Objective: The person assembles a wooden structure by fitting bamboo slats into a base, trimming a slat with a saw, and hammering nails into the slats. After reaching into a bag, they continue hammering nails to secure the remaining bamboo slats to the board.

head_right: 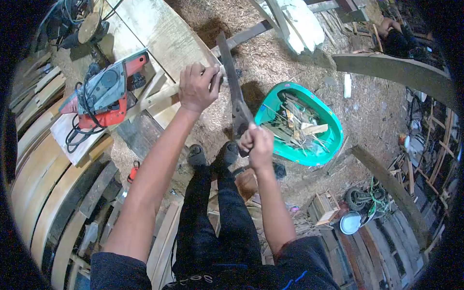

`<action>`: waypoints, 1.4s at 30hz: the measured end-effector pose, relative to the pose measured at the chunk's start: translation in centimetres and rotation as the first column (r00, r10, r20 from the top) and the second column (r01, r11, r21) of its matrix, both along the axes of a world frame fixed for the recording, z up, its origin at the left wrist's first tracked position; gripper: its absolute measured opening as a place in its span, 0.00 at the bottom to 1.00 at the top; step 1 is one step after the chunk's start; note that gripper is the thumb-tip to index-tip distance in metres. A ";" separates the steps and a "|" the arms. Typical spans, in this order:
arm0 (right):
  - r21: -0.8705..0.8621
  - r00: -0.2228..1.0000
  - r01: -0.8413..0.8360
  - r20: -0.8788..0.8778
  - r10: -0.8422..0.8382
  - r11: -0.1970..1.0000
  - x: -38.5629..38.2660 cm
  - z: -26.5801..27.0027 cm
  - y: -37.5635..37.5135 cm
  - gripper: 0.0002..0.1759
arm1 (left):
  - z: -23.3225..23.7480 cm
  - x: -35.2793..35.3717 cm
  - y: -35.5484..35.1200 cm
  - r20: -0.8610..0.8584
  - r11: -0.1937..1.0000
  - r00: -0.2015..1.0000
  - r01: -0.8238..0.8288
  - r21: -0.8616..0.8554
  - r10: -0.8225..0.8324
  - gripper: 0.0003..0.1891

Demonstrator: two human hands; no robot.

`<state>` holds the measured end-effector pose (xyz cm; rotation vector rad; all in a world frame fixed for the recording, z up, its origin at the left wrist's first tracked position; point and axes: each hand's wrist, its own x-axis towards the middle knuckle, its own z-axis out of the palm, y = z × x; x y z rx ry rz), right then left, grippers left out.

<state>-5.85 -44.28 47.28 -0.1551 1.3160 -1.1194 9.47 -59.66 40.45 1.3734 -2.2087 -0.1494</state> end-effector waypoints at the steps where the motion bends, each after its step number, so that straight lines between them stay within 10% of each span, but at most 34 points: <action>1: 0.042 0.962 0.112 0.244 -0.119 0.993 -0.8 -0.4 -0.4 0.23 | 0.1 0.0 0.0 -0.001 1.000 1.000 -0.001 0.009 0.001 0.07; 3: 0.154 0.589 0.243 0.761 -0.272 0.958 -2.8 -1.9 -0.5 0.23 | 0.2 0.0 0.1 -0.004 1.000 1.000 0.006 0.030 -0.006 0.08; 6: -0.050 0.935 0.133 0.338 -0.109 0.990 -2.3 -2.0 0.2 0.23 | 0.3 -0.1 -0.3 -0.013 1.000 1.000 0.013 0.001 -0.013 0.08; 11: -0.129 0.956 -0.073 -0.291 0.033 0.989 -1.0 0.5 1.2 0.21 | 0.3 -0.2 0.1 0.007 0.999 1.000 -0.004 0.032 0.004 0.08; 25: -0.008 0.760 -0.322 -0.598 0.254 0.947 1.2 1.0 -0.3 0.22 | 0.5 -0.4 0.4 0.015 1.000 1.000 0.000 0.001 0.000 0.08; 38: 0.055 0.881 -0.253 -0.399 0.253 0.966 -0.3 1.9 3.2 0.24 | 0.4 -0.3 -0.2 0.029 0.999 0.998 -0.054 0.009 0.054 0.09; 40: 0.031 0.992 0.017 0.128 -0.020 0.999 -1.6 0.2 2.9 0.24 | 0.3 -0.3 -0.3 0.004 0.998 0.998 -0.062 0.006 0.062 0.09; 42: 0.163 0.821 0.170 0.522 -0.232 0.972 -3.2 -0.6 2.6 0.25 | 0.3 -0.4 -0.2 0.002 0.998 0.998 -0.065 -0.011 0.065 0.09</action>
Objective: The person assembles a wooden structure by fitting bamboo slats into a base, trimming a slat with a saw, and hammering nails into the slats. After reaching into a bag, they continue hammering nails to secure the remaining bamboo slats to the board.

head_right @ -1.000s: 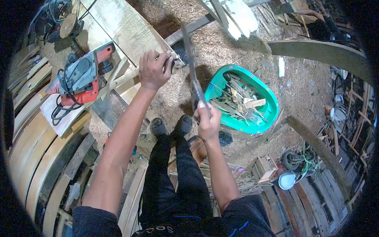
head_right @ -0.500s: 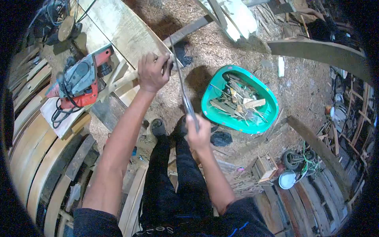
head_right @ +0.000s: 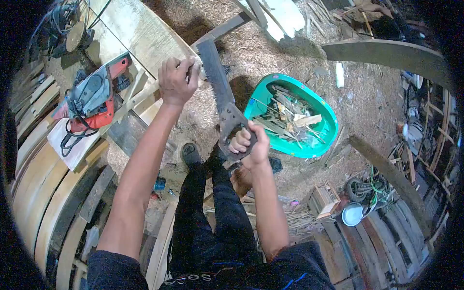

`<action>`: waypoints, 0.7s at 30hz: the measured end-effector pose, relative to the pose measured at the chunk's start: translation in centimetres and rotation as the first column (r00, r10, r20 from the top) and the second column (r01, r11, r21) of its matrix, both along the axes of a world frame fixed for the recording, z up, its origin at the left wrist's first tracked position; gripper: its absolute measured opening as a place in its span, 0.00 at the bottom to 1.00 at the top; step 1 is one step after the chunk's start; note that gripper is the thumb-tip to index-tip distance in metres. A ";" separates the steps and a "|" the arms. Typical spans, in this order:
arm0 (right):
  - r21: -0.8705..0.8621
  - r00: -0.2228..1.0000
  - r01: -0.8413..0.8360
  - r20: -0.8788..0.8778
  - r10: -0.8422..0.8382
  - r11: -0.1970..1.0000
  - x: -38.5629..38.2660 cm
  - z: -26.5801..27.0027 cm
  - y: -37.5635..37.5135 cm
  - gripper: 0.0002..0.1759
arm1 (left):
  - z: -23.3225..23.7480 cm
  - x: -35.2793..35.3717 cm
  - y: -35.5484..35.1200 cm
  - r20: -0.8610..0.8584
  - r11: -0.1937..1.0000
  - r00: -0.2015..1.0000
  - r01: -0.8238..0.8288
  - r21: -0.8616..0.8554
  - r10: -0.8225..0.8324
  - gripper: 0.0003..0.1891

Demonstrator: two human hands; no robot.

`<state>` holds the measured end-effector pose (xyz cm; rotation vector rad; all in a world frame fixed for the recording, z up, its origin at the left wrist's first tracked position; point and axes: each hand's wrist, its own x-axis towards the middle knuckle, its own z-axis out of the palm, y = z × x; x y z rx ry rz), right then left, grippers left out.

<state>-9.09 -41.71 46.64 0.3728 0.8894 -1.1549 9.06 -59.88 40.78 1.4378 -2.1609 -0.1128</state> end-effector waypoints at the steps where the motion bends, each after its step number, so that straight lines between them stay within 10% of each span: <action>1: -0.036 0.999 -0.011 -0.036 0.010 0.999 0.1 0.1 0.2 0.24 | 0.0 -0.1 0.0 -0.001 1.000 1.000 -0.001 -0.003 0.001 0.09; 3: -0.108 0.994 -0.040 -0.106 0.029 0.993 0.8 0.4 0.5 0.23 | -0.1 -0.1 0.0 -0.001 1.000 1.000 -0.007 -0.008 0.007 0.09; 5: -0.166 0.746 -0.291 -0.656 0.115 0.942 2.0 1.4 1.0 0.21 | -0.1 -0.1 0.1 0.003 1.000 1.000 -0.005 -0.018 0.005 0.09; 21: 0.016 0.554 -0.404 -0.792 0.258 0.915 3.4 0.8 -2.8 0.22 | 0.0 0.0 0.0 0.002 1.000 1.000 -0.010 0.009 0.010 0.08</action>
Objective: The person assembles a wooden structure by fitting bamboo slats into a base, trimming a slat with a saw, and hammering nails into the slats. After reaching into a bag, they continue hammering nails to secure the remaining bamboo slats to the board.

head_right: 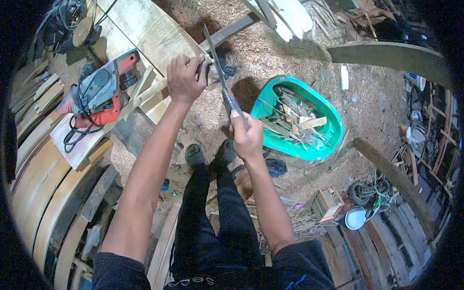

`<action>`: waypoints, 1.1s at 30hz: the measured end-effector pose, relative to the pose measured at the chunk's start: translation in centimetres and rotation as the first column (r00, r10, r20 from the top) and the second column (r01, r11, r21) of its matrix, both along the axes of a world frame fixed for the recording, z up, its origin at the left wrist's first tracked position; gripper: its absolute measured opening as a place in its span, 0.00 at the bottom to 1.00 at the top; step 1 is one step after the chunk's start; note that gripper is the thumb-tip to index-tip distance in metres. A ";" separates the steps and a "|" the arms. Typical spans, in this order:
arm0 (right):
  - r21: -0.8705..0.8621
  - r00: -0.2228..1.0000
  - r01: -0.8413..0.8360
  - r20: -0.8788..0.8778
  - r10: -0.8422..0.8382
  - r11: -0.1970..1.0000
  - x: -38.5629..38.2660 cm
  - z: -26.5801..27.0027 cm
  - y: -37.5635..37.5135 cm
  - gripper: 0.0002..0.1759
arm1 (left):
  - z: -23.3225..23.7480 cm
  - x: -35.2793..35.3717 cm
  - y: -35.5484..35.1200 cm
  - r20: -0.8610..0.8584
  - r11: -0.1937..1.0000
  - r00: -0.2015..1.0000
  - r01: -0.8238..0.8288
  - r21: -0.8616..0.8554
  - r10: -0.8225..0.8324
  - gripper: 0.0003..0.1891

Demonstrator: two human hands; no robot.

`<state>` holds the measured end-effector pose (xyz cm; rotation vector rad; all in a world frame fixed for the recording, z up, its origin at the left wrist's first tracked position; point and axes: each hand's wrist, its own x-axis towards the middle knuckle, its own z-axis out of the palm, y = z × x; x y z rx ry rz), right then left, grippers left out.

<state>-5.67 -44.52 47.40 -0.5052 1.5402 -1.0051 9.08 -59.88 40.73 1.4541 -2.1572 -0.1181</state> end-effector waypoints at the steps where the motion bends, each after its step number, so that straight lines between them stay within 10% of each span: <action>1: -0.003 0.999 -0.013 -0.041 0.013 1.000 -0.1 0.2 0.2 0.22 | 0.0 0.0 0.3 0.000 1.000 1.000 0.003 0.010 -0.003 0.08; 15: -0.051 0.996 -0.064 -0.059 0.061 0.997 0.3 0.0 -1.5 0.24 | -0.1 0.1 0.0 -0.003 1.000 1.000 0.000 0.005 0.000 0.09; 20: 0.282 0.994 -0.004 -0.103 0.035 0.959 -1.1 0.3 11.2 0.22 | 0.0 0.2 0.0 0.008 1.000 1.000 0.008 0.001 -0.008 0.09; 24: 0.147 0.971 0.238 -0.028 -0.237 0.960 -1.4 2.0 13.9 0.21 | 0.1 0.2 0.1 -0.019 1.000 1.000 0.020 -0.016 -0.020 0.10; 33: 0.010 0.927 0.097 -0.364 -0.087 0.995 -0.8 5.5 9.7 0.16 | 2.2 1.3 0.2 -0.034 0.972 0.971 0.236 0.004 -0.236 0.09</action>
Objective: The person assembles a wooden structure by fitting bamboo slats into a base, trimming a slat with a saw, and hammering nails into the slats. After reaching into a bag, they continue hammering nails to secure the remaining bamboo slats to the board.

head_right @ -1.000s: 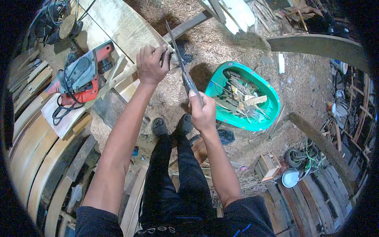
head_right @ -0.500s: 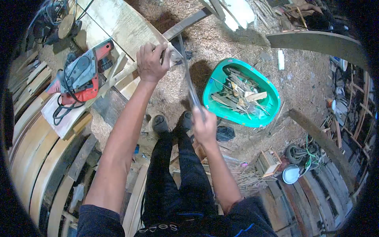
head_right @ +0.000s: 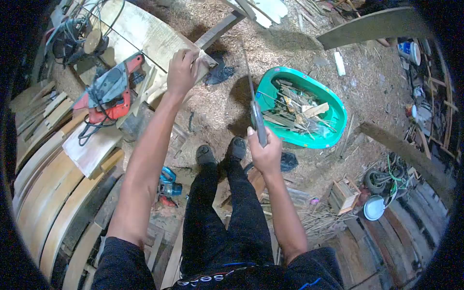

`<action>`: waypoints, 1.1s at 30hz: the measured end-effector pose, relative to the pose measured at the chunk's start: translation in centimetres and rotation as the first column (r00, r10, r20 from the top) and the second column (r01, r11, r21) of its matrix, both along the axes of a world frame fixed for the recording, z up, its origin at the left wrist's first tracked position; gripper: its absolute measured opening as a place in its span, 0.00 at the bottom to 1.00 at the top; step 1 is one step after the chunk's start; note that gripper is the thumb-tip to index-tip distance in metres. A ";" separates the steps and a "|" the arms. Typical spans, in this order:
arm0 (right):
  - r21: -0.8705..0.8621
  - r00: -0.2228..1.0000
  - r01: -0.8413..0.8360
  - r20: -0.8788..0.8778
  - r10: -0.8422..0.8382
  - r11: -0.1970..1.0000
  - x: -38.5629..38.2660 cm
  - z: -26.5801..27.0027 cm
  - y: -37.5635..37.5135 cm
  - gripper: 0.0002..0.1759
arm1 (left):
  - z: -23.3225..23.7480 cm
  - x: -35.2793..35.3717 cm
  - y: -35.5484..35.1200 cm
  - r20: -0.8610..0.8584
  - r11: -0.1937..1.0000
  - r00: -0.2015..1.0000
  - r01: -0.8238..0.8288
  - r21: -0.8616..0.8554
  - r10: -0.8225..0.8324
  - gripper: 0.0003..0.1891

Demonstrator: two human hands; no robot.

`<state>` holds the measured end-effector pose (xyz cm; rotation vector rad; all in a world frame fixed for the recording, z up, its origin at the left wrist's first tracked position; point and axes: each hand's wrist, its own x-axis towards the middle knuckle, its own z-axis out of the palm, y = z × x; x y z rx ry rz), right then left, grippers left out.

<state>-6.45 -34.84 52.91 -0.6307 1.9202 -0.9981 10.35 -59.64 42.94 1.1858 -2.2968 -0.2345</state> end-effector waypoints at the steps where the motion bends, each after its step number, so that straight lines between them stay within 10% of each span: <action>1: -0.030 1.000 0.007 -0.018 -0.007 1.000 -0.2 0.4 -0.1 0.17 | 0.9 0.3 0.6 -0.043 0.997 0.998 0.051 0.064 -0.048 0.09; 11: -0.525 0.992 0.120 0.039 -0.117 0.843 0.0 12.7 -3.7 0.14 | 20.5 0.1 9.7 -0.463 0.897 0.884 0.260 0.358 -0.071 0.09; 26: -0.595 0.936 0.263 -0.033 -0.350 0.760 9.6 37.4 6.5 0.13 | 43.0 3.0 20.7 -0.706 0.706 0.660 0.627 0.330 -0.255 0.13; 30: -0.656 0.856 0.290 -0.147 -0.496 0.696 11.6 42.5 12.0 0.13 | 48.0 4.3 24.1 -0.668 0.421 0.674 0.731 0.537 -0.316 0.17; 33: -0.711 0.767 0.410 -0.070 -0.638 0.571 13.8 46.6 16.9 0.11 | 48.4 5.1 26.6 -0.834 -0.197 0.440 0.832 0.518 -0.334 0.24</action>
